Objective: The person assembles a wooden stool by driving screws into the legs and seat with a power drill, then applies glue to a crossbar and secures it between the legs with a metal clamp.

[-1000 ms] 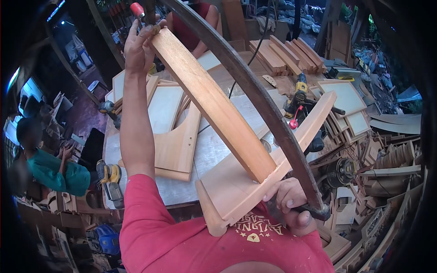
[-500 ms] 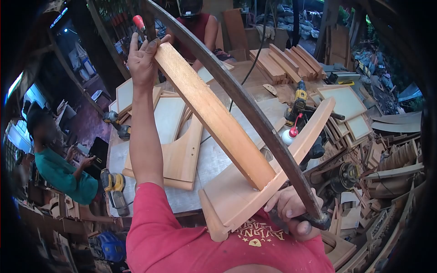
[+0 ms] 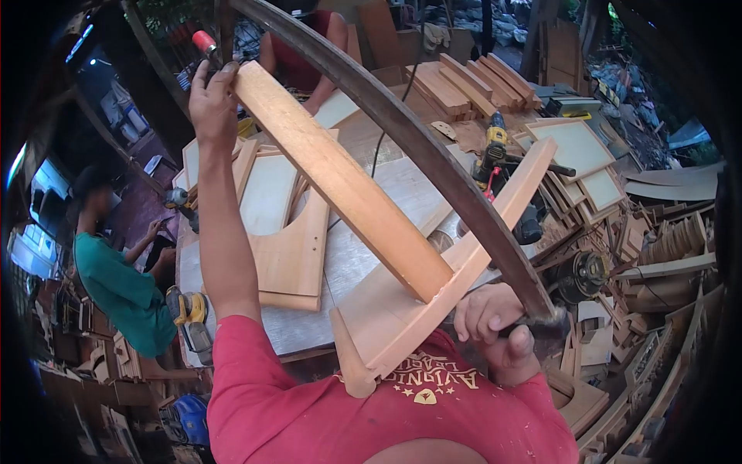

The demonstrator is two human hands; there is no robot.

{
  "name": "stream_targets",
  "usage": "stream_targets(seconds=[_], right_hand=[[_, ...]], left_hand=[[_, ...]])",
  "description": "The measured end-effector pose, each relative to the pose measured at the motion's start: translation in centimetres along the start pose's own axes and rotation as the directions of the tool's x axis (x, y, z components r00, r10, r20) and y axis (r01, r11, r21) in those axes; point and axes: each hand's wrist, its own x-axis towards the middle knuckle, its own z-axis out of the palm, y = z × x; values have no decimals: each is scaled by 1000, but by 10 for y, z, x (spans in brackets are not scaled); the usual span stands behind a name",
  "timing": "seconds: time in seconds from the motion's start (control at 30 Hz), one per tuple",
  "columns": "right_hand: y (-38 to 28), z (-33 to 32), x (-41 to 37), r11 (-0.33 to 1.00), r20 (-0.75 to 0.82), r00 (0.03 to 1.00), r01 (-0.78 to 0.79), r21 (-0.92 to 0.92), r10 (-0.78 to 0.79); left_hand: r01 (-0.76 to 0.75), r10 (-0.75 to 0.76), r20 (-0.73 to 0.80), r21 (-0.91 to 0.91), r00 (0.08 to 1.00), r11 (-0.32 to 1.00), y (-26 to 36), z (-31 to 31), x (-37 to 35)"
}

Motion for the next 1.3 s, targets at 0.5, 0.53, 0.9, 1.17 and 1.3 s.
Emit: stream_targets(seconds=[0.5, 0.53, 0.9, 1.17, 1.3], right_hand=[[-20, -48, 19, 975, 61, 989, 142, -170, -134], [-26, -50, 19, 986, 30, 992, 123, -109, -120], [-126, -136, -35, 971, 26, 971, 236, 33, -237], [-196, -183, -109, 929, -44, 946, 307, -205, -322], [-230, -176, -148, 870, -139, 909, 318, -377, -393]], left_hand=[[-395, -422, 833, 545, 359, 739, 159, 79, -295], [-437, -452, 818, 573, 356, 693, 162, 81, -297], [-262, -510, 474, 862, 718, 434, 155, 86, -311], [-283, -340, 381, 910, 860, 304, 131, 101, -297], [-279, -306, 362, 918, 881, 283, 126, 98, -290]])
